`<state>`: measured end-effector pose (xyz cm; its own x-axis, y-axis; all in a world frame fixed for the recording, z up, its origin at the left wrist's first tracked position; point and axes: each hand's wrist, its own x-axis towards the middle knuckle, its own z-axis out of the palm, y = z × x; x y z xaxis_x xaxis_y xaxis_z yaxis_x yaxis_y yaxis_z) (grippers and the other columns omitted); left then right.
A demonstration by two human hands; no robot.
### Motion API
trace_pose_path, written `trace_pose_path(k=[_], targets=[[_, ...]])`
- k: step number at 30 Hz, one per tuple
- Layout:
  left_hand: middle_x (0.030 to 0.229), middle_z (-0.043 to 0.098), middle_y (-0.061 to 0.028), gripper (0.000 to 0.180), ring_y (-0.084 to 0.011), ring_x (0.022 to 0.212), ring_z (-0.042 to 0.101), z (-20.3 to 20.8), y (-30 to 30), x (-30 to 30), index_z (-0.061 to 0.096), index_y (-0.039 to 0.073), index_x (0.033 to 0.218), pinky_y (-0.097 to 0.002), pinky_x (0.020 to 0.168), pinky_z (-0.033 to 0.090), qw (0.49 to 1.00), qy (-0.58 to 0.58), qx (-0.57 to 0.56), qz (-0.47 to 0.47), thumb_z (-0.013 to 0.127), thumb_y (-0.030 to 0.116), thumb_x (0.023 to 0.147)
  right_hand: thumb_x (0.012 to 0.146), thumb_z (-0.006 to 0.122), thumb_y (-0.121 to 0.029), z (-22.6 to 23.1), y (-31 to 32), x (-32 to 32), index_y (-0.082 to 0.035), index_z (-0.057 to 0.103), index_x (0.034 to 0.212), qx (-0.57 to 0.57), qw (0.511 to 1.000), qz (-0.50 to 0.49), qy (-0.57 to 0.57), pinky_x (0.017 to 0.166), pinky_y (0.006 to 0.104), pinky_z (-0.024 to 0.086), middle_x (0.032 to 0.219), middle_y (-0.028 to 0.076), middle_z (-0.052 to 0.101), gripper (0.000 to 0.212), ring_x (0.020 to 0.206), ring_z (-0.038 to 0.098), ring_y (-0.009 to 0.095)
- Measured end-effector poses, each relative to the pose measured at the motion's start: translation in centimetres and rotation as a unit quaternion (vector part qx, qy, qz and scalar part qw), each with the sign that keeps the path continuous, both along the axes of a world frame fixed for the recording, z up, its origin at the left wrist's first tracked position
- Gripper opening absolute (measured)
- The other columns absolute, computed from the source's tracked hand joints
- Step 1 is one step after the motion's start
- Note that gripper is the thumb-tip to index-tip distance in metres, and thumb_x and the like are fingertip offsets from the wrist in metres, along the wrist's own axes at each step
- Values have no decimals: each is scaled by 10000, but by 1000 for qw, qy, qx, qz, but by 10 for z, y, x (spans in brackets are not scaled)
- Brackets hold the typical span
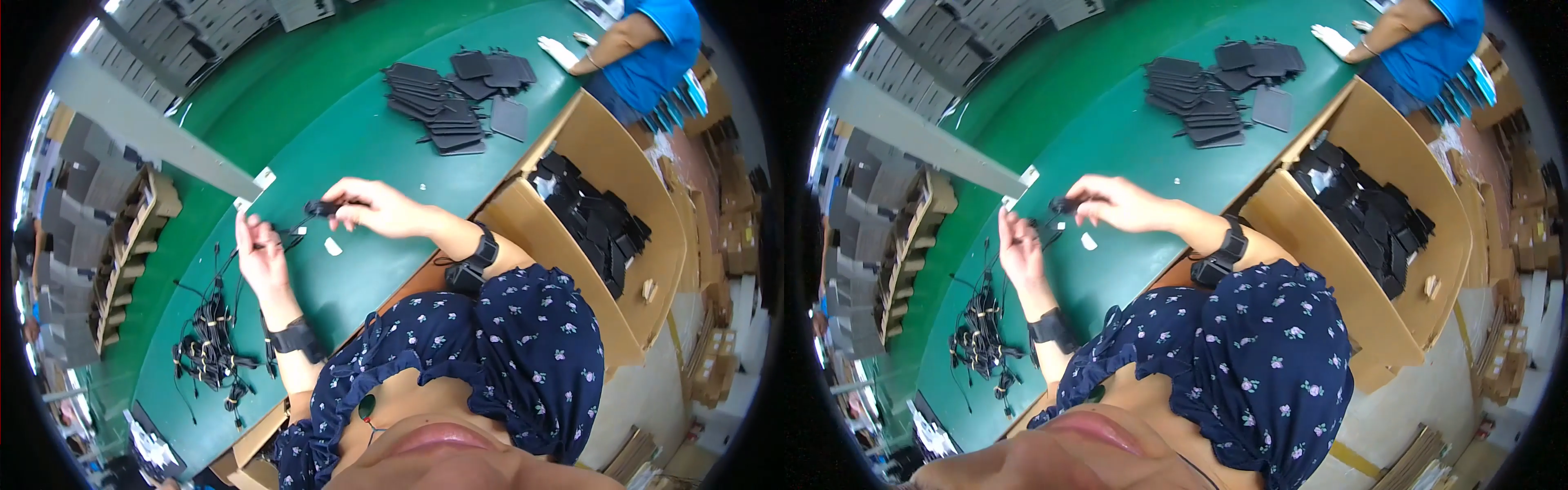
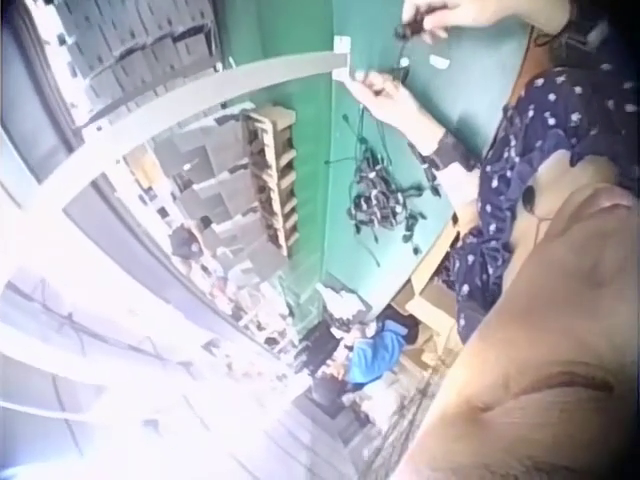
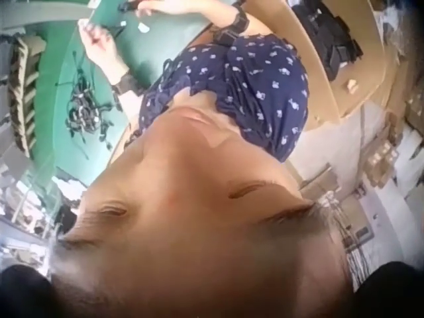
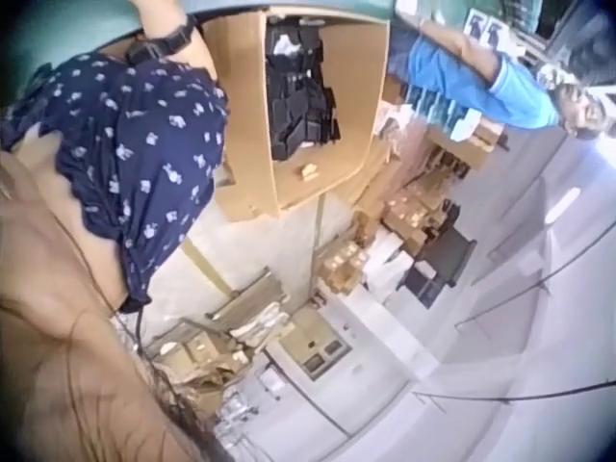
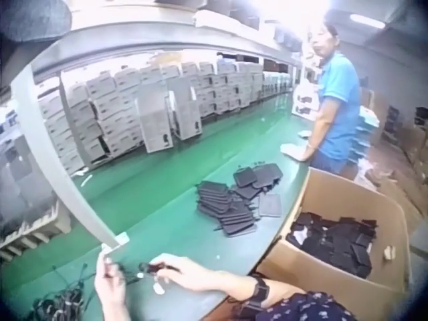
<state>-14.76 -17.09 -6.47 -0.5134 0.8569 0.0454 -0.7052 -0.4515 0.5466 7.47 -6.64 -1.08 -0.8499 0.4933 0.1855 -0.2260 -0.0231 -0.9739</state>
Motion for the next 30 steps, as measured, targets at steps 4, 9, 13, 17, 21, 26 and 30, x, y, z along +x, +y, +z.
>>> trace_pose_path(k=[4,9,13,17,21,26,30], targets=[[1025,574,-133,552,-61,633,534,41,13,58,383,-7,1229,-140,373,276,945,277,-175,15,483,409,881,888,478,-52,6,1,-16,-21,432,1075,-55,997,-26,54,699,238,443,945,84,591,195,801,558,111],[1153,507,-80,752,-164,1073,479,10,11,62,371,1,1265,-316,927,388,937,315,-83,-124,640,492,762,881,456,2,-25,-21,-52,-23,446,1054,25,997,-39,69,799,260,436,1041,84,528,176,929,539,140],[792,557,-23,624,-67,565,477,5,9,54,439,18,1184,-200,489,393,930,313,-130,-142,604,480,800,858,461,14,-30,-18,-59,25,559,937,131,987,-83,29,801,268,449,1082,99,520,127,957,532,180],[606,466,39,439,-47,433,406,-6,14,64,455,10,1073,-196,370,299,946,269,-178,-28,622,337,830,851,482,-8,-36,-9,-61,25,572,900,251,959,-133,-19,828,312,427,1015,131,546,107,966,526,238],[572,509,-1,350,-77,432,470,1,21,62,450,1,1026,-219,383,349,941,237,-236,-53,608,255,846,874,473,-38,-60,6,-59,30,543,871,192,969,-145,-57,791,307,428,976,140,545,97,907,528,237],[537,526,-52,329,-119,446,533,6,12,60,406,-46,1043,-239,405,418,929,248,-269,-53,571,175,863,893,455,-47,-52,3,-60,23,528,937,175,975,-128,-46,806,280,421,1003,115,518,111,910,520,191],[588,557,-75,325,-135,489,553,-17,17,66,400,-12,1092,-257,413,427,921,299,-238,-76,554,151,857,884,490,-107,-45,0,-57,13,453,1162,133,979,-141,-67,860,299,406,1098,117,503,305,981,501,191]])
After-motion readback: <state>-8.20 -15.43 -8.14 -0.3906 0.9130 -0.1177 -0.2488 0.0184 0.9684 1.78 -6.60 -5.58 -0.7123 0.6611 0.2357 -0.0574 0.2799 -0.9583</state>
